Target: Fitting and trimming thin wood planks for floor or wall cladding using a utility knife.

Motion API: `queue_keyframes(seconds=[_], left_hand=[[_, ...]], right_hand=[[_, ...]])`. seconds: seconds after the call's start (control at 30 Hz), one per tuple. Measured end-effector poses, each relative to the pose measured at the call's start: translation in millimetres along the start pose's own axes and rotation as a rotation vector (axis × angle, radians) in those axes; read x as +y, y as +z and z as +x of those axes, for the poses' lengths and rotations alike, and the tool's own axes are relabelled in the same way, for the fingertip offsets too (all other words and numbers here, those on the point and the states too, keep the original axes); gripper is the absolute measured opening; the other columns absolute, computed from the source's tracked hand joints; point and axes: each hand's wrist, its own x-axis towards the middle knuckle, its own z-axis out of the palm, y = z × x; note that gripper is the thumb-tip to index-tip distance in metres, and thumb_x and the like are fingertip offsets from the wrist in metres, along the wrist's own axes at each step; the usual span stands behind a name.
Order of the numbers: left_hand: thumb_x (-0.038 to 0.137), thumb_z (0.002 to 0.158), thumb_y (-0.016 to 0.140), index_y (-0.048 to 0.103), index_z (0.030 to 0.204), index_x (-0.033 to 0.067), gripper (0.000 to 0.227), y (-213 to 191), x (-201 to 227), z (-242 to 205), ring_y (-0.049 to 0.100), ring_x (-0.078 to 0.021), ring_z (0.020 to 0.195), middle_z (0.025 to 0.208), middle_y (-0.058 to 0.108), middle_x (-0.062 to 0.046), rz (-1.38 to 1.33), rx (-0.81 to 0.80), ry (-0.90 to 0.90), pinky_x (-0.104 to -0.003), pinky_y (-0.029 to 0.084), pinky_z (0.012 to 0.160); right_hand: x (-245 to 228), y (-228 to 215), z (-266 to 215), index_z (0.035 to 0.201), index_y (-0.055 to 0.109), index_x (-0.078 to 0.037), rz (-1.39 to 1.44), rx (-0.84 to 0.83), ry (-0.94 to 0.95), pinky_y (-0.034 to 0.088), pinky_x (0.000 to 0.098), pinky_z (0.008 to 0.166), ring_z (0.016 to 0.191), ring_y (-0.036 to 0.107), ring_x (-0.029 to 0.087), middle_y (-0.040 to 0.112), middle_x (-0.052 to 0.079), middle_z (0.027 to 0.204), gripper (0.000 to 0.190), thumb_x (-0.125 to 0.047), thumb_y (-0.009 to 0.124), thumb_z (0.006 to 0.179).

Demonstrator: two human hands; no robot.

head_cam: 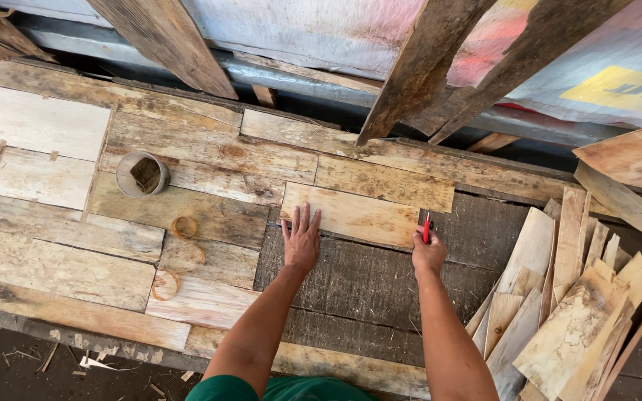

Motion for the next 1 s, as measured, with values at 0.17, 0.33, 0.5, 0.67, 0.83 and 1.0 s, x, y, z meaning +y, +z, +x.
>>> queue_keyframes(seconds=[0.17,0.33,0.5,0.67,0.83,1.0], left_hand=[[0.027,0.108,0.043,0.016,0.164,0.0266,0.062,-1.1,0.1,-0.6,-0.002,-0.0302,0.159,0.173,0.000,-0.007,-0.029,0.006,0.000,-0.062,0.002,0.126],[0.017,0.106,0.043,0.008,0.164,0.0250,0.069,-14.6,6.1,2.6,-0.005,-0.0297,0.158,0.172,-0.006,-0.008,0.063,-0.147,-0.033,-0.065,0.003,0.124],[-0.006,0.093,0.049,0.004,0.167,0.0198,0.090,-24.1,11.9,-0.7,0.001,-0.0310,0.159,0.174,-0.008,-0.010,0.068,-0.197,-0.044,-0.062,0.009,0.125],[0.006,0.100,0.048,0.012,0.165,0.0210,0.076,-14.6,6.9,3.5,0.007,-0.0309,0.158,0.174,-0.002,-0.009,0.042,-0.143,-0.037,-0.063,0.014,0.123],[0.023,0.105,0.047,0.021,0.163,0.0223,0.064,-19.3,6.0,-1.2,0.014,-0.0300,0.156,0.173,0.007,-0.007,0.004,-0.088,-0.031,-0.061,0.019,0.122],[0.034,0.102,0.052,0.028,0.161,0.0209,0.065,-16.1,4.3,0.6,0.019,-0.0292,0.154,0.170,0.015,-0.007,-0.055,-0.048,-0.036,-0.058,0.020,0.121]], right_hand=[[-1.6,-0.1,0.0,0.112,0.078,-0.010,-0.023,-0.003,0.027,0.050,0.0271,0.071,0.080,0.060,0.008,0.072,-0.002,0.092,0.020,-0.013,0.077,0.092],[0.7,-0.4,0.4,0.113,0.078,-0.010,-0.023,-0.022,0.031,0.050,0.0280,0.072,0.080,0.059,0.008,0.071,-0.001,0.092,0.021,-0.014,0.077,0.093],[3.2,0.0,2.5,0.112,0.077,-0.008,-0.001,-0.027,-0.003,0.050,0.0272,0.074,0.081,0.060,0.009,0.072,-0.001,0.094,0.020,-0.013,0.075,0.093],[14.8,1.0,13.2,0.112,0.076,-0.007,-0.002,0.000,-0.048,0.051,0.0278,0.075,0.084,0.063,0.011,0.073,0.002,0.096,0.019,-0.016,0.073,0.096],[-20.1,-3.9,0.4,0.108,0.074,-0.008,-0.035,0.002,0.072,0.052,0.0290,0.071,0.082,0.066,0.011,0.074,0.003,0.095,0.019,-0.023,0.072,0.097],[-7.2,-3.4,4.3,0.103,0.073,-0.004,-0.023,-0.057,0.019,0.049,0.0304,0.065,0.075,0.061,0.012,0.071,0.004,0.088,0.023,-0.022,0.080,0.091]])
